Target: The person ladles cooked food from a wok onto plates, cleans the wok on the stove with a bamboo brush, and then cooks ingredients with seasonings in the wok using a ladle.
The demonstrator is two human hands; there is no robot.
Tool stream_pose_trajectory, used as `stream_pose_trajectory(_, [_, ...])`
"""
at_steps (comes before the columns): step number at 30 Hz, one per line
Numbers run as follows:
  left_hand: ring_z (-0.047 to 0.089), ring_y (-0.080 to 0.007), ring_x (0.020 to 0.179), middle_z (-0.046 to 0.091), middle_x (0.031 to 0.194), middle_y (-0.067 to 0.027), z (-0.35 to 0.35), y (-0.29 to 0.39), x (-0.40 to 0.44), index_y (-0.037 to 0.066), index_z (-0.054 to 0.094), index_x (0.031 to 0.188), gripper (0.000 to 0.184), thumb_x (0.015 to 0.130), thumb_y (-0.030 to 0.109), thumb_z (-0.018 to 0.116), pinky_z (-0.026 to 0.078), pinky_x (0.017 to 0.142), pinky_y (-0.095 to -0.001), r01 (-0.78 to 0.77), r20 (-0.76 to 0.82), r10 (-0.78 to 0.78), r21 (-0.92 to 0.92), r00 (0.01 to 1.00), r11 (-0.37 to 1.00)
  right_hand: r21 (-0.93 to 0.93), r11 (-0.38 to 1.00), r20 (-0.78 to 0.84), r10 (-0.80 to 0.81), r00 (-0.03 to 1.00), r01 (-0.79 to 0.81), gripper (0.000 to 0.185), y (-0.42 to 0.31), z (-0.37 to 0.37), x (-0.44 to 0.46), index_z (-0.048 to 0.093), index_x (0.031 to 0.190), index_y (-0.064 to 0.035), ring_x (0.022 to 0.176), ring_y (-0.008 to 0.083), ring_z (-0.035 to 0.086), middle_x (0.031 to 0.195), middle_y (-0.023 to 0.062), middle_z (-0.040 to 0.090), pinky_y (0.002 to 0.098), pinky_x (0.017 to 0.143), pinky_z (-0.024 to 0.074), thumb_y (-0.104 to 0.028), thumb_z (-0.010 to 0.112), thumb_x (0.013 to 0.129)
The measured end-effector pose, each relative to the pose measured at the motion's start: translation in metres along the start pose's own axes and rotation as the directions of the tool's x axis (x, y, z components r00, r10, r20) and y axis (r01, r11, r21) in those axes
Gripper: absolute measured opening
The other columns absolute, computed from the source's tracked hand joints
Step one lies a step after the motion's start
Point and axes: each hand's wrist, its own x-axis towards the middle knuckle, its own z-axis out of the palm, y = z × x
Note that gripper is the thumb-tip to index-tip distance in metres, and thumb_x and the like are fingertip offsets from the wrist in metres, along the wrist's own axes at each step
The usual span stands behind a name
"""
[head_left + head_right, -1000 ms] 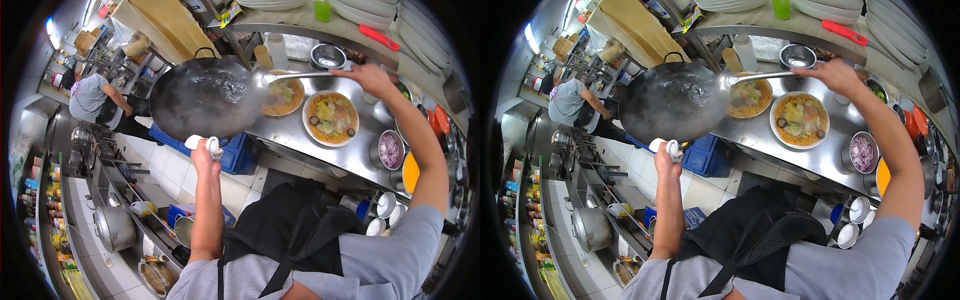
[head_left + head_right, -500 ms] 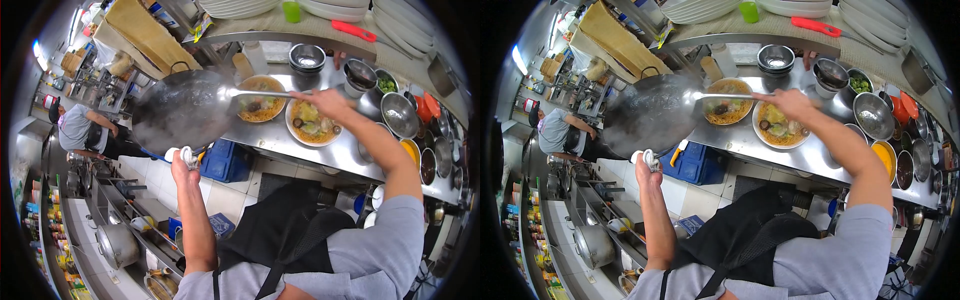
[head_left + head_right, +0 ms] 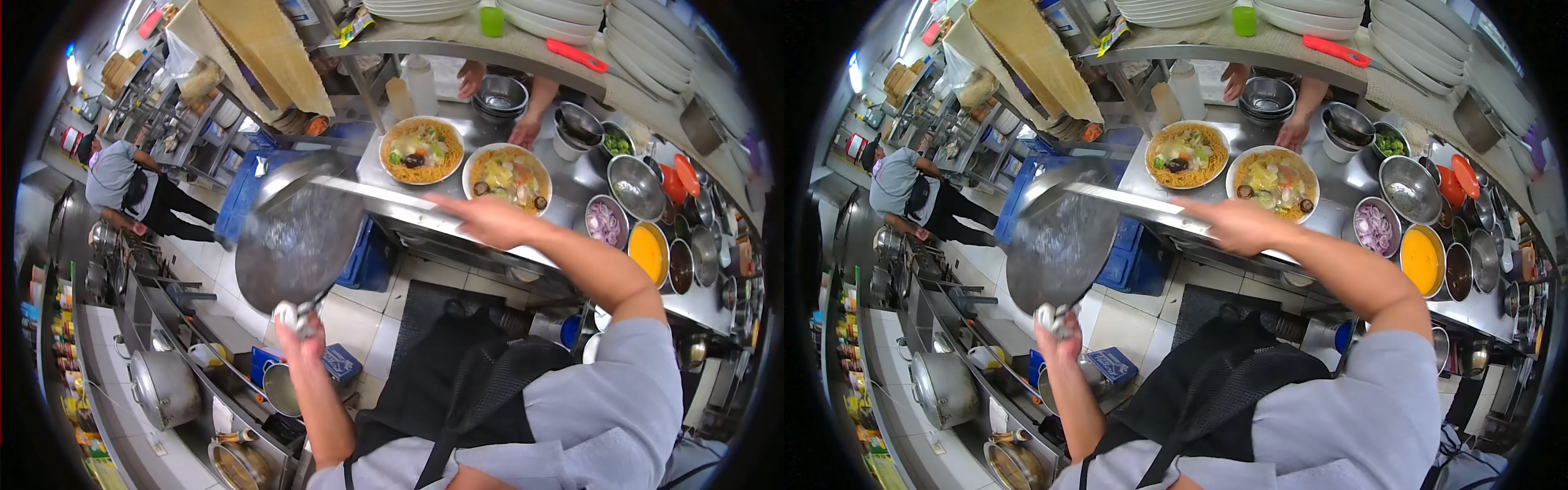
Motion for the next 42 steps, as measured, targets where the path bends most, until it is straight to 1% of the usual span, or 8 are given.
stream_pose_trajectory(5, [0.049,-0.0158,0.055,0.050,0.067,-0.0064,-0.129,0.007,-0.159,0.005,0.056,0.083,0.031,0.092,0.036,0.056,0.043,0.045,-0.0264,-0.010,0.076,0.037,-0.327,0.996,0.945,0.501,0.629,0.147,-0.739,0.658,0.594,0.088,-0.111,0.082,0.028,0.008,0.157,-0.0174,0.099,0.0421,0.061,0.120,0.0270,0.059,0.0480,0.090,0.0458,-0.005,0.061,0.088])
stream_pose_trajectory(9, [0.049,-0.0155,0.056,0.050,0.069,-0.0070,-0.241,-0.006,-0.264,0.000,0.054,0.086,0.047,0.091,0.046,0.054,0.042,0.045,-0.0265,-0.214,-0.153,0.164,-0.415,0.975,0.884,0.447,0.753,0.465,-0.657,0.593,0.484,0.085,-0.166,0.171,0.028,0.023,0.153,-0.0149,0.099,0.0389,0.061,0.114,0.0219,0.060,0.0437,0.090,0.0463,-0.005,0.059,0.077])
stream_pose_trajectory(15, [0.054,-0.0184,0.057,0.059,0.078,-0.0116,-0.331,-0.057,-0.406,0.009,0.058,0.104,0.046,0.095,0.052,0.046,0.042,0.046,-0.0297,-0.644,-0.611,0.328,-0.416,0.721,0.642,0.624,0.471,0.474,-0.862,0.177,0.623,0.070,-0.299,0.300,0.046,0.035,0.149,-0.0076,0.100,0.0228,0.060,0.109,0.0137,0.061,0.0365,0.087,0.0476,-0.006,0.061,0.084])
stream_pose_trajectory(23, [0.061,-0.0217,0.064,0.064,0.075,-0.0042,-0.359,-0.128,-0.426,0.013,0.062,0.087,0.018,0.092,0.028,0.054,0.045,0.049,-0.0376,-0.932,-0.958,0.068,-0.252,0.278,0.259,0.463,0.858,0.886,-0.442,-0.141,0.221,0.071,-0.430,0.403,0.107,0.024,0.147,-0.0139,0.055,0.0116,0.048,0.082,0.0048,0.052,0.0270,0.046,0.0395,0.005,0.057,0.086])
stream_pose_trajectory(31, [0.059,-0.0192,0.060,0.062,0.074,-0.0027,-0.397,-0.156,-0.419,0.015,0.060,0.090,0.021,0.098,0.030,0.048,0.043,0.047,-0.0355,-0.995,-0.989,-0.107,-0.096,0.098,-0.029,0.412,0.841,0.836,-0.195,-0.513,0.351,0.074,-0.559,0.516,0.087,0.023,0.151,-0.0102,0.048,0.0121,0.044,0.077,0.0040,0.048,0.0268,0.043,0.0378,0.005,0.057,0.088])
stream_pose_trajectory(37, [0.060,-0.0197,0.063,0.063,0.078,-0.0050,-0.478,-0.163,-0.426,0.012,0.062,0.091,0.023,0.094,0.035,0.057,0.045,0.052,-0.0364,-0.992,-0.997,-0.062,-0.047,0.040,0.117,0.373,0.912,0.632,-0.116,-0.767,0.169,0.082,-0.662,0.566,-0.076,0.022,0.155,-0.0231,0.047,0.0091,0.044,0.087,0.0047,0.055,0.0246,0.041,0.0359,-0.003,0.063,0.086])
stream_pose_trajectory(40, [0.063,-0.0206,0.089,0.066,0.097,-0.0069,-0.472,-0.190,-0.435,0.008,0.061,0.112,0.037,0.093,0.040,0.061,0.051,0.074,-0.0377,-0.978,-1.000,0.028,-0.004,0.010,0.207,0.486,0.792,0.711,-0.111,-0.695,0.371,0.078,-0.688,0.580,-0.193,0.022,0.155,-0.0225,0.051,0.0096,0.046,0.080,0.0023,0.052,0.0260,0.044,0.0369,0.000,0.057,0.089])
stream_pose_trajectory(42, [0.063,-0.0205,0.097,0.065,0.107,-0.0076,-0.445,-0.229,-0.429,0.003,0.056,0.122,0.047,0.093,0.039,0.063,0.050,0.084,-0.0370,-0.927,-0.984,0.120,0.164,-0.130,0.337,0.676,0.395,0.724,-0.200,-0.660,0.622,0.076,-0.697,0.625,-0.255,0.022,0.155,-0.0201,0.061,0.0201,0.061,0.089,0.0099,0.061,0.0341,0.054,0.0490,-0.002,0.055,0.088])
